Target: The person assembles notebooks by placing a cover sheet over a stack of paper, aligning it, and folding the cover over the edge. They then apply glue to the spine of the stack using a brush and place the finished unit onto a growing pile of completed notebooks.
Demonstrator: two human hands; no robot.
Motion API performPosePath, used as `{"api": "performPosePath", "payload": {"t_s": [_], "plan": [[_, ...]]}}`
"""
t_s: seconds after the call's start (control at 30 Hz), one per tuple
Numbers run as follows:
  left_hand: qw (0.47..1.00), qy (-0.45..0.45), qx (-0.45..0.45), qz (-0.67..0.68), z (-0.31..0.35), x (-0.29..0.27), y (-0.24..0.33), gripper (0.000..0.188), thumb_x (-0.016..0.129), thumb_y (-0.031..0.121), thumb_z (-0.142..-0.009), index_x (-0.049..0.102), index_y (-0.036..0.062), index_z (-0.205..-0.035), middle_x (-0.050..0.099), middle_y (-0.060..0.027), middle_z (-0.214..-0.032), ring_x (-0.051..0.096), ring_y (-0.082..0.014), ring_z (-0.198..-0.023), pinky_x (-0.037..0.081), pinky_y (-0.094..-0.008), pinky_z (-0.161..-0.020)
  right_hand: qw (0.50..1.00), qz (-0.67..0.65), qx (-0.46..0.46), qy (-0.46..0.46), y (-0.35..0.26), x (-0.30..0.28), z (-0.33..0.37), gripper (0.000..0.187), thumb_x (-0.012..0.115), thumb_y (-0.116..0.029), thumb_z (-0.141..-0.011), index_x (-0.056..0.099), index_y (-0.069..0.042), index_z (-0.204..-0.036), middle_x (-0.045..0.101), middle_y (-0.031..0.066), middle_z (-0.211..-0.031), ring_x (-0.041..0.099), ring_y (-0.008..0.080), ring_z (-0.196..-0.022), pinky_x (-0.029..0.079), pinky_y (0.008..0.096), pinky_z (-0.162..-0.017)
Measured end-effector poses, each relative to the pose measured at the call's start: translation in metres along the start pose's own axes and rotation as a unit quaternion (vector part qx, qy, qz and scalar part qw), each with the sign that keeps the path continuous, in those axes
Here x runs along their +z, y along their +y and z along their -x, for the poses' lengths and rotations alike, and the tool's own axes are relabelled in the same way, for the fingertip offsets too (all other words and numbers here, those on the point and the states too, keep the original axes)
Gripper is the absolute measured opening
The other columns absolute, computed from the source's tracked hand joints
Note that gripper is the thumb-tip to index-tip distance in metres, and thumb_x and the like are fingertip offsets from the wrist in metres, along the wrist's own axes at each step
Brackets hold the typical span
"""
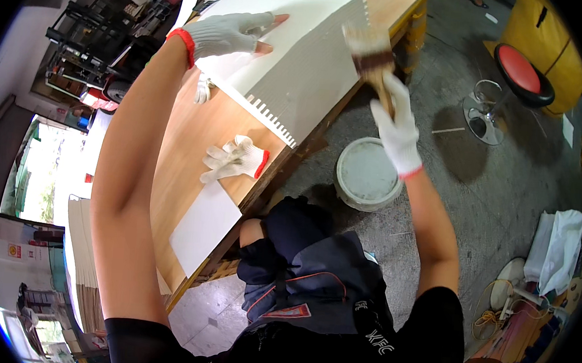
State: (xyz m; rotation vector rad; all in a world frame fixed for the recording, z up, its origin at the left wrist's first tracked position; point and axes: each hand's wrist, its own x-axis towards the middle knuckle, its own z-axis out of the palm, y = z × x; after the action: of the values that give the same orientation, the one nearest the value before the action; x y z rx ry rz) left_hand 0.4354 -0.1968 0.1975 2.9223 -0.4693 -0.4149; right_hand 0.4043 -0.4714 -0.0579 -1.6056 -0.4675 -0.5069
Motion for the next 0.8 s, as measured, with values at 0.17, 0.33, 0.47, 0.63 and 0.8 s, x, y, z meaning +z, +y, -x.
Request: {"api": "performPosePath", "payload": {"t_s": [0.17, 0.33, 0.47, 0.63, 0.8], "plan": [[0.999, -0.025, -0.016, -0.026, -0.008, -0.006, 0.001, 0.07, 0.067, 0.027, -0.089, 0.039, 0.0233, -0.153, 0.046, -0.0019, -0.088, 0.051, -0.0163, -0.087, 0.042, -0.0295, -0.085, 0.999, 0.033, -0.002, -0.037, 0.061, 0.027, 0.019, 0.054, 0.062, -0.019, -0.094, 0.039, -0.015, -0.143, 0.058, 0.0184, -0.132, 0.061, 0.0375, -0.118, 0.048, 0.0408, -0.097], [1.0, -0.009, -0.002, -0.021, -0.011, -0.004, 0.001, 0.069, 0.067, 0.026, -0.088, 0.041, 0.0194, -0.151, 0.042, -0.0016, -0.086, 0.05, -0.0161, -0.086, 0.04, -0.0287, -0.084, 0.966, 0.165, 0.078, -0.181, 0.132, -0.025, 0.12, 0.053, 0.061, -0.014, -0.094, 0.041, -0.012, -0.143, 0.055, 0.0194, -0.136, 0.055, 0.0356, -0.127, 0.044, 0.0401, -0.104], [1.0, 0.009, -0.012, -0.011, 0.002, 0.001, -0.001, 0.066, 0.067, 0.029, -0.087, 0.045, 0.0156, -0.148, 0.047, -0.0019, -0.09, 0.049, -0.0167, -0.088, 0.04, -0.0275, -0.084, 0.999, -0.019, 0.033, 0.021, 0.089, -0.006, 0.035, 0.053, 0.062, -0.014, -0.093, 0.043, -0.009, -0.143, 0.056, 0.0133, -0.133, 0.058, 0.025, -0.116, 0.044, 0.0342, -0.101], [1.0, -0.015, 0.005, 0.006, -0.008, -0.003, -0.002, 0.068, 0.067, 0.022, -0.086, 0.043, 0.0161, -0.15, 0.034, 0.0002, -0.082, 0.044, -0.0139, -0.081, 0.039, -0.0258, -0.08, 0.993, -0.043, 0.1, -0.043, 0.069, 0.035, 0.051, 0.058, 0.061, -0.015, -0.093, 0.036, -0.011, -0.145, 0.056, 0.013, -0.132, 0.055, 0.0249, -0.123, 0.042, 0.0361, -0.103], [1.0, -0.004, -0.007, 0.011, -0.003, 0.0, 0.001, 0.06, 0.068, 0.026, -0.086, 0.05, 0.0155, -0.143, 0.034, 0.0006, -0.081, 0.044, -0.0143, -0.079, 0.038, -0.0274, -0.079, 0.985, 0.132, -0.005, -0.114, 0.091, 0.012, 0.13, 0.06, 0.059, -0.011, -0.092, 0.035, -0.006, -0.146, 0.052, 0.012, -0.139, 0.059, 0.0227, -0.112, 0.046, 0.0341, -0.097]]}}
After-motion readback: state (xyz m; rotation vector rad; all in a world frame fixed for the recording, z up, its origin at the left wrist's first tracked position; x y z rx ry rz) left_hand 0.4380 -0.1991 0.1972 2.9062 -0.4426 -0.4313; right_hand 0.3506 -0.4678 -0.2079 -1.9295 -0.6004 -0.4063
